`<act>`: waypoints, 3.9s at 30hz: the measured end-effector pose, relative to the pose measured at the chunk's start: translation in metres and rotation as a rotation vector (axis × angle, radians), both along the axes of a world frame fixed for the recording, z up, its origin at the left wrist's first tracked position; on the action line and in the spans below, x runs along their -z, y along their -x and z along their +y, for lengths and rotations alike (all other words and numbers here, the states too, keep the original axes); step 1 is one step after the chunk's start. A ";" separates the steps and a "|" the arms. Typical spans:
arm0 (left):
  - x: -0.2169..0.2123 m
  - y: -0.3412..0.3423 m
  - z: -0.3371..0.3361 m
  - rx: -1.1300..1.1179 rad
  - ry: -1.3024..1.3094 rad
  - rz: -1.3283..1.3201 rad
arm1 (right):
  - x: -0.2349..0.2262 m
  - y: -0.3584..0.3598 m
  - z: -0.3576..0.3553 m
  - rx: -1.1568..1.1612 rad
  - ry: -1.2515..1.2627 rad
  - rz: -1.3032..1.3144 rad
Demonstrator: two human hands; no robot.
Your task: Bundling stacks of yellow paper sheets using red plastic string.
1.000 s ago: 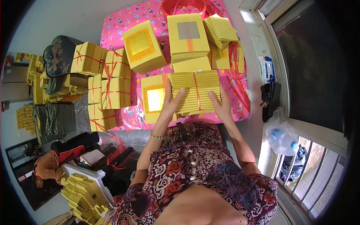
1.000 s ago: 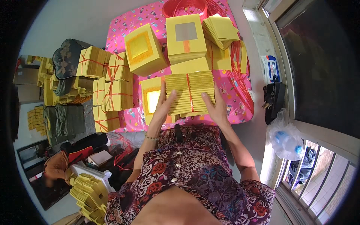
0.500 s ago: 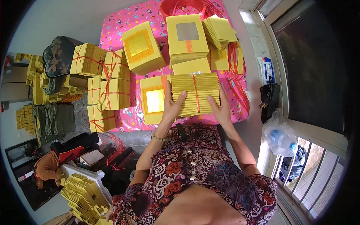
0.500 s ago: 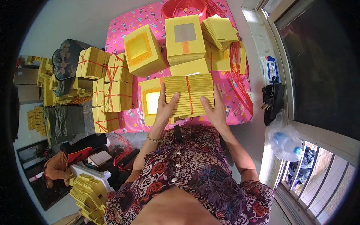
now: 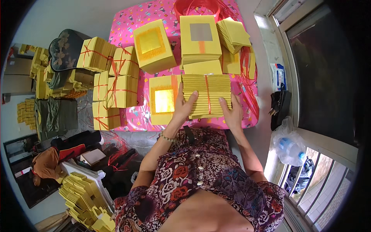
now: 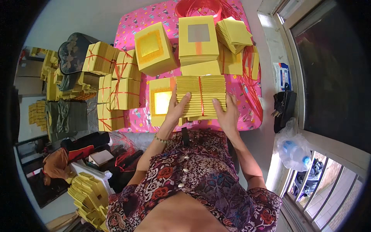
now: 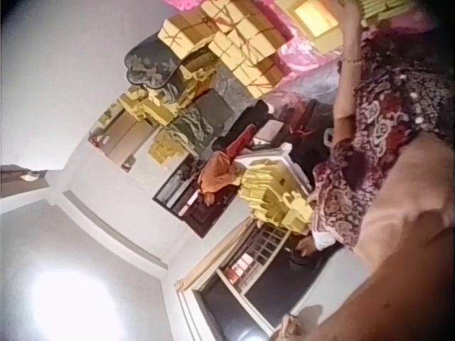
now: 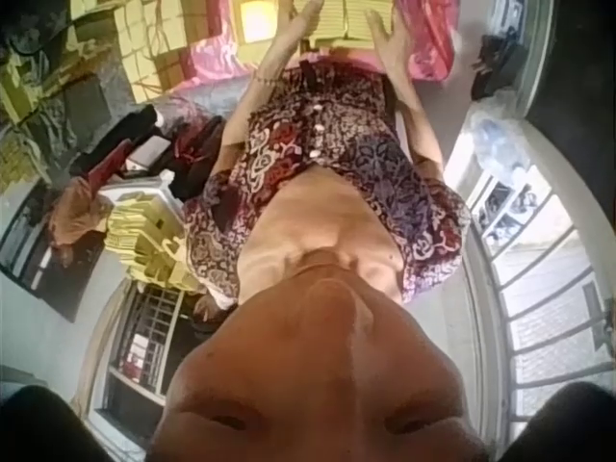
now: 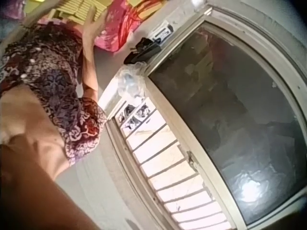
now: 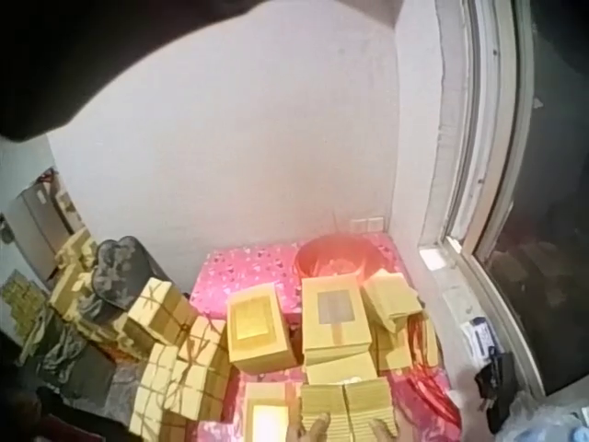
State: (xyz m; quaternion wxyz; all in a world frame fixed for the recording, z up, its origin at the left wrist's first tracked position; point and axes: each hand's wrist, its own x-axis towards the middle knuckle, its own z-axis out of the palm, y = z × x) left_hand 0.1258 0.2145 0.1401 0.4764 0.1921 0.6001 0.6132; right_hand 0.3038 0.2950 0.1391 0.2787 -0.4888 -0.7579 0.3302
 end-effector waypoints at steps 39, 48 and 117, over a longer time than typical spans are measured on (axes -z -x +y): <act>-0.001 0.010 -0.021 0.070 -0.054 -0.323 | 0.038 0.000 0.035 -0.068 0.934 0.727; 0.009 -0.008 -0.024 -0.041 0.082 -0.194 | 0.008 0.003 0.024 -0.123 0.939 0.815; 0.037 -0.019 -0.060 -0.135 -0.271 0.198 | 0.013 0.020 0.044 -0.339 0.440 0.469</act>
